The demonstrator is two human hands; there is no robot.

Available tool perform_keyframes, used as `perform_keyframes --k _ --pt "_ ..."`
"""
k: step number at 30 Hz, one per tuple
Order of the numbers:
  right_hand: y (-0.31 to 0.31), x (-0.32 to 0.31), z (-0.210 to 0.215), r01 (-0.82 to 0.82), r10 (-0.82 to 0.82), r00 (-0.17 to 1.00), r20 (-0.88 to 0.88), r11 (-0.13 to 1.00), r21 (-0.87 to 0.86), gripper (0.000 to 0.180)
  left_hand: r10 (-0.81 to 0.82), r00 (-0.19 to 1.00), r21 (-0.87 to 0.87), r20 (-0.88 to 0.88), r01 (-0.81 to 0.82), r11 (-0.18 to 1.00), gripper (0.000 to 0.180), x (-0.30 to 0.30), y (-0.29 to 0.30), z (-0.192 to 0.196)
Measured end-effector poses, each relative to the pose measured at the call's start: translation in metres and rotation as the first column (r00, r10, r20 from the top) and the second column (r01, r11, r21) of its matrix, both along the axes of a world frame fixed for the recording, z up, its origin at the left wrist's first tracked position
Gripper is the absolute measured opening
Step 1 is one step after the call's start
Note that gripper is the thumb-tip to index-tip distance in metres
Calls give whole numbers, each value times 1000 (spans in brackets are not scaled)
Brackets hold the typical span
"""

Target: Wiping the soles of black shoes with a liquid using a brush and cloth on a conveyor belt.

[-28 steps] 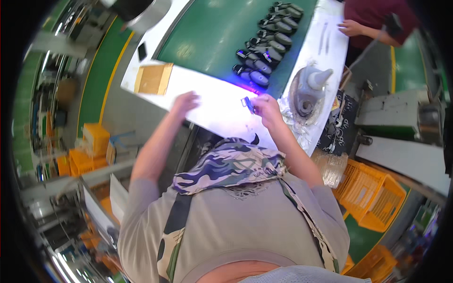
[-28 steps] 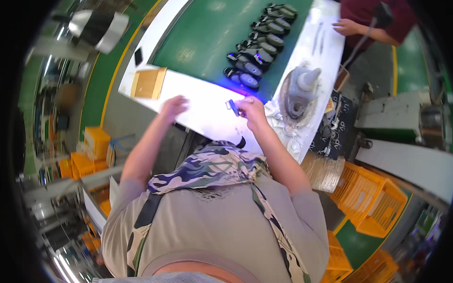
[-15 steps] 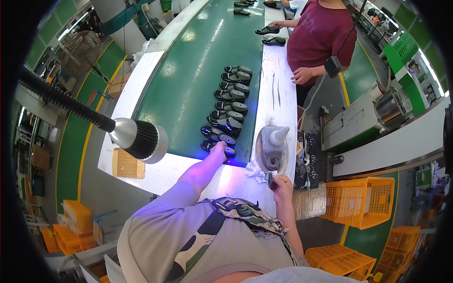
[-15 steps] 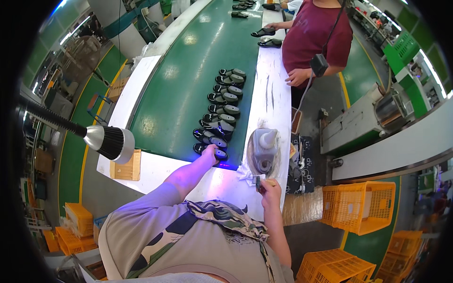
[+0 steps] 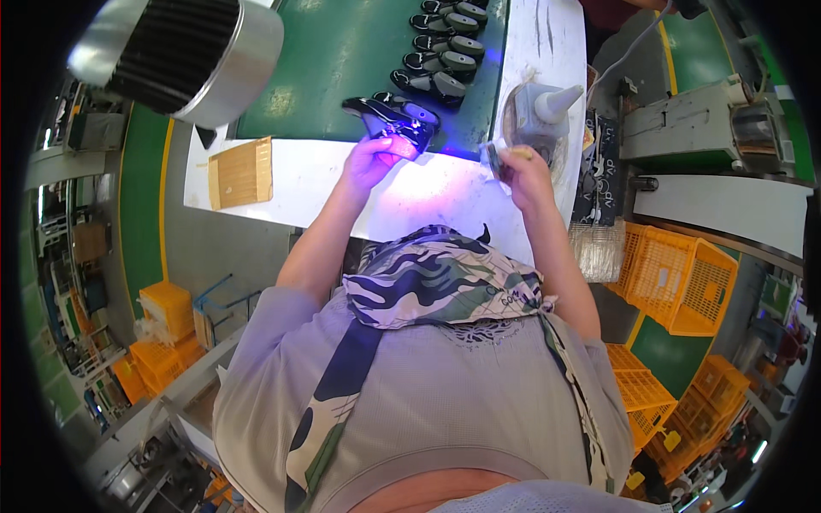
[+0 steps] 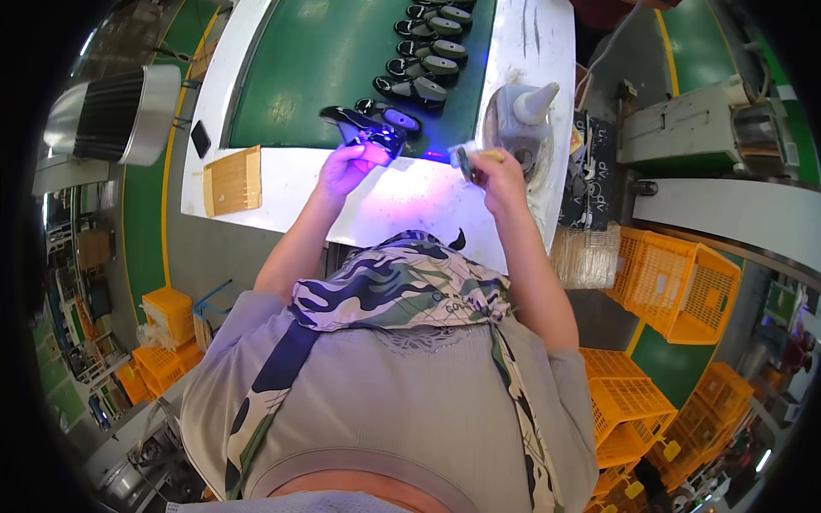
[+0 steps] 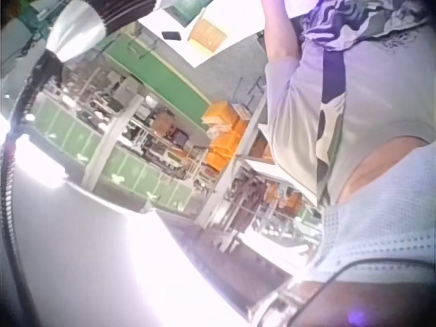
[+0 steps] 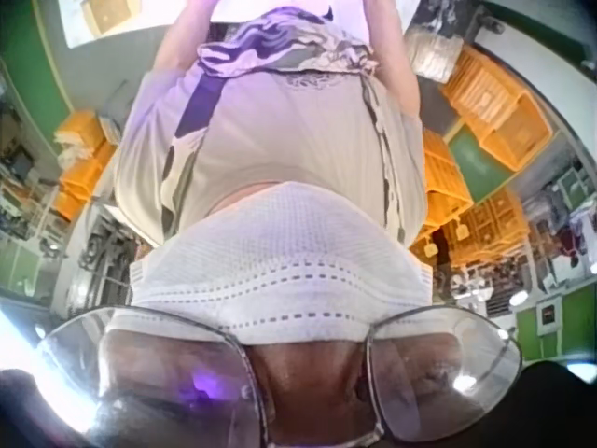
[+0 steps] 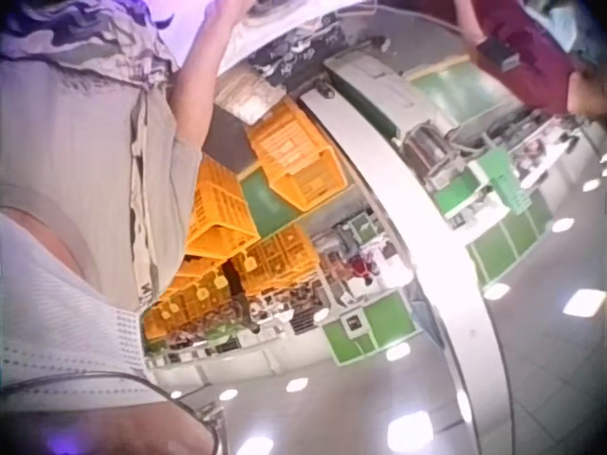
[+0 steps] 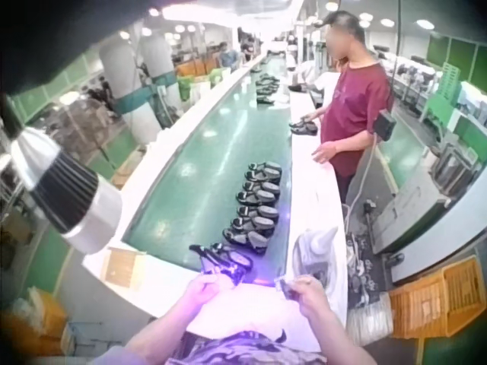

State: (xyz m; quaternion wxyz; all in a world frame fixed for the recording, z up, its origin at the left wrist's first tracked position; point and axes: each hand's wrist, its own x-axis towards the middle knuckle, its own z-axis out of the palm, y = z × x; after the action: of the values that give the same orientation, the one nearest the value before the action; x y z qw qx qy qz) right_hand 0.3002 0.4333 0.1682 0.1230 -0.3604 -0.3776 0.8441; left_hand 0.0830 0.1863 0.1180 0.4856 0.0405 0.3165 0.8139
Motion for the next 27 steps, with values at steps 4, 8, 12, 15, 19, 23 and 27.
perform_keyframes --k 4,8,12,15,19,23,27 --pt "0 -35 8 -84 86 995 -48 996 43 16 88 996 -19 -13 -88 996 63 16 -25 70" --pt "-18 -74 43 -203 222 972 -77 958 201 20 137 821 -274 -554 -335 902 63 31 -35 95" --pt "-40 -97 78 -252 350 913 -208 887 386 19 -210 220 -298 -953 -537 789 63 55 -37 136" --pt "-54 -108 86 -286 431 874 -224 829 481 19 -4 -8 1 -1000 -544 839 66 64 -39 142" --pt "-62 -114 86 -293 453 874 -175 780 553 19 40 -83 81 -996 -569 818 62 65 -43 142" --pt "-71 -108 94 -393 475 835 -278 868 305 20 -104 -171 20 -980 -599 800 59 78 -42 171" --pt "-79 -102 114 -508 525 769 -365 848 149 20 -203 -177 -34 -963 -668 744 59 89 -46 179"
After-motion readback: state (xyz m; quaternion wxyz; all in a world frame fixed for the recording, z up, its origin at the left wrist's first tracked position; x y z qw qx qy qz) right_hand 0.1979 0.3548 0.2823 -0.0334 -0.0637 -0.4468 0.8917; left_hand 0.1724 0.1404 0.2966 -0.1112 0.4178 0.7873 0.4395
